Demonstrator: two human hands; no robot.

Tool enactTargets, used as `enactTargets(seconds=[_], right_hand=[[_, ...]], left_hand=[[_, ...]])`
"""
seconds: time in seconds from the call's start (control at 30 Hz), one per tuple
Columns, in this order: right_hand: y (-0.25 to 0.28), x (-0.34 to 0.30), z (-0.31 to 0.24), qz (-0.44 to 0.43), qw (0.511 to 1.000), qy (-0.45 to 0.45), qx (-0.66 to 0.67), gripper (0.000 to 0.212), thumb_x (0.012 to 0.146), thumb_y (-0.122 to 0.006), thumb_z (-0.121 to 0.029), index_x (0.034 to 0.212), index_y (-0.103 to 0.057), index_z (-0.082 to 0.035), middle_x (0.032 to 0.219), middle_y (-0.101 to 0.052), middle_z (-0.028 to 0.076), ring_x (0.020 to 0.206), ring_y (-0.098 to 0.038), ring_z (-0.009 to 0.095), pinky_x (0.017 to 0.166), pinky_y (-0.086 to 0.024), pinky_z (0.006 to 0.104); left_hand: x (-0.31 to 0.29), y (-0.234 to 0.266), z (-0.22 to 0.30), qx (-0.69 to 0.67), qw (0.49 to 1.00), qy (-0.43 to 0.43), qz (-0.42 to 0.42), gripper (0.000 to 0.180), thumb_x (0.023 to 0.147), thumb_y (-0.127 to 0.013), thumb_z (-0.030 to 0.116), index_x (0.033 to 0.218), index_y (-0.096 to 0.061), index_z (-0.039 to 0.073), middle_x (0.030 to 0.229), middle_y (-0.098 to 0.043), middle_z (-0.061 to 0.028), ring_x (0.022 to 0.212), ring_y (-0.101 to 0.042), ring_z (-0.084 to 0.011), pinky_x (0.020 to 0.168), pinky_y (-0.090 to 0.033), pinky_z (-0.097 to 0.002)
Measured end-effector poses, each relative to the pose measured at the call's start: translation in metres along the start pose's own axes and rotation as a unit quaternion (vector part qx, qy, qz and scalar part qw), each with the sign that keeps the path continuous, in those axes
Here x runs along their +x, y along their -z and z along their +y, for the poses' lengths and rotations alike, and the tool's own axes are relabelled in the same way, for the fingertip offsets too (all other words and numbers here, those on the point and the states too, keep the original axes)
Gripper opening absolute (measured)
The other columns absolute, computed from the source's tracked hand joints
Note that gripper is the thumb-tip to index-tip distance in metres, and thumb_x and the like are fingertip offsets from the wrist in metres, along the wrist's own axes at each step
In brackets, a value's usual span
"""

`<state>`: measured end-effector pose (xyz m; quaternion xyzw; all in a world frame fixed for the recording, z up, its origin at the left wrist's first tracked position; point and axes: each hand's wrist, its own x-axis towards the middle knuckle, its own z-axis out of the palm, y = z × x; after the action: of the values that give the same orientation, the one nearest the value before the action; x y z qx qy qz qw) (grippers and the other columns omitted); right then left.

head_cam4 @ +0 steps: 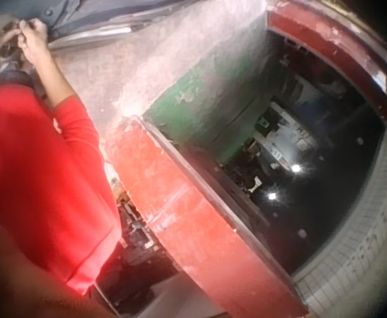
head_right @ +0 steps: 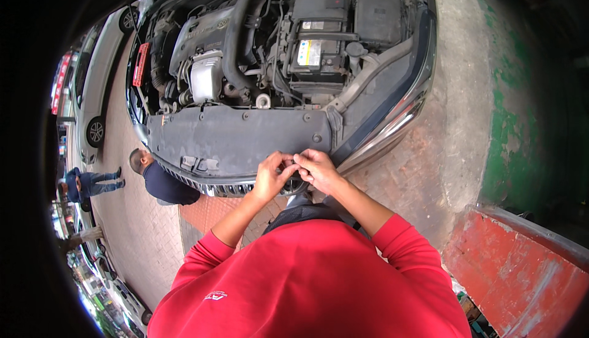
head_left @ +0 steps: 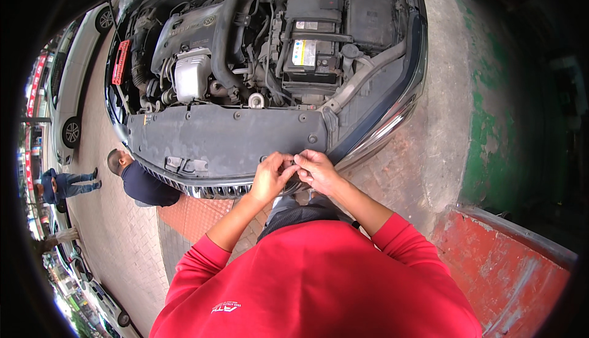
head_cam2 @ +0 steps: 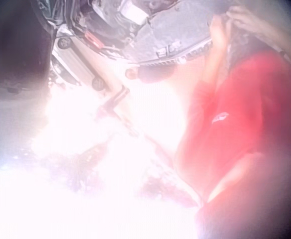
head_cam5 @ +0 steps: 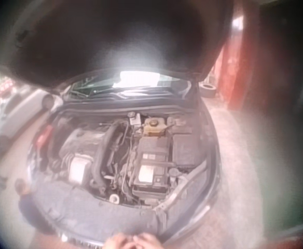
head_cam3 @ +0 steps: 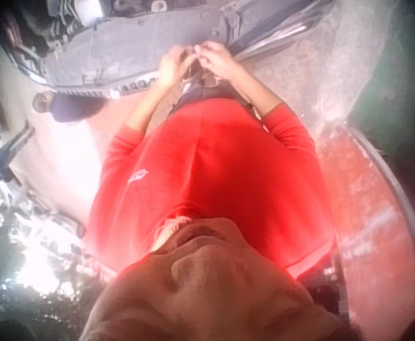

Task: The person installs a front bumper cover on a car with the hood open. They align the cover, insert fasteners by hand, and tighten them with a socket wrench. A coworker works nearby on the wheel area.

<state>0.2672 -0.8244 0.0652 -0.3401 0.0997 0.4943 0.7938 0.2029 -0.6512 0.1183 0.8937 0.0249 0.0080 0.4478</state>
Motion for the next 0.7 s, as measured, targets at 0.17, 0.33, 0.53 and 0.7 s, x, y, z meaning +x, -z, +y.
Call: enactTargets(seconds=[0.17, 0.33, 0.53, 0.7], right_hand=[[0.011, 0.005, -0.008, 0.002, 1.0, 0.029, 0.002, 0.01, 0.101, -0.065, -0.012, 0.102, -0.061, -0.003, 0.085, -0.061, 0.002, 0.065, -0.051, 0.008, 0.052, -0.039, 0.021], [0.018, 0.015, -0.021, 0.026, 0.994, 0.063, -0.091, 0.006, 0.101, -0.063, -0.009, 0.1, -0.061, -0.003, 0.084, -0.063, 0.002, 0.065, -0.051, 0.007, 0.052, -0.037, 0.0213], [0.018, 0.025, -0.052, 0.03, 0.997, 0.026, -0.061, 0.014, 0.104, -0.061, -0.017, 0.103, -0.061, -0.003, 0.087, -0.061, 0.005, 0.067, -0.052, 0.008, 0.053, -0.038, 0.0197], [0.026, 0.022, -0.061, 0.011, 0.994, -0.031, -0.107, 0.027, 0.108, -0.054, -0.026, 0.1, -0.062, -0.001, 0.08, -0.057, 0.002, 0.06, -0.045, 0.007, 0.044, -0.031, 0.0205]], left_hand=[[0.027, 0.008, -0.015, -0.155, 0.975, 0.097, -0.122, 0.019, 0.093, -0.076, 0.008, 0.107, -0.064, 0.001, 0.089, -0.065, 0.0016, 0.079, -0.058, -0.0045, 0.069, -0.051, -0.0242], [0.063, 0.012, -0.026, -0.213, 0.941, 0.103, -0.24, 0.014, 0.095, -0.073, 0.005, 0.105, -0.064, 0.003, 0.09, -0.066, 0.0013, 0.08, -0.061, -0.0059, 0.071, -0.053, -0.0242], [0.112, 0.016, -0.025, -0.232, 0.924, 0.126, -0.278, 0.01, 0.095, -0.072, 0.004, 0.103, -0.066, 0.001, 0.091, -0.07, -0.0031, 0.082, -0.066, -0.0095, 0.074, -0.057, -0.0258], [0.118, 0.01, -0.025, -0.198, 0.934, 0.112, -0.276, 0.011, 0.093, -0.075, 0.005, 0.099, -0.065, 0.002, 0.086, -0.069, -0.0014, 0.079, -0.066, -0.0089, 0.073, -0.056, -0.0254]])
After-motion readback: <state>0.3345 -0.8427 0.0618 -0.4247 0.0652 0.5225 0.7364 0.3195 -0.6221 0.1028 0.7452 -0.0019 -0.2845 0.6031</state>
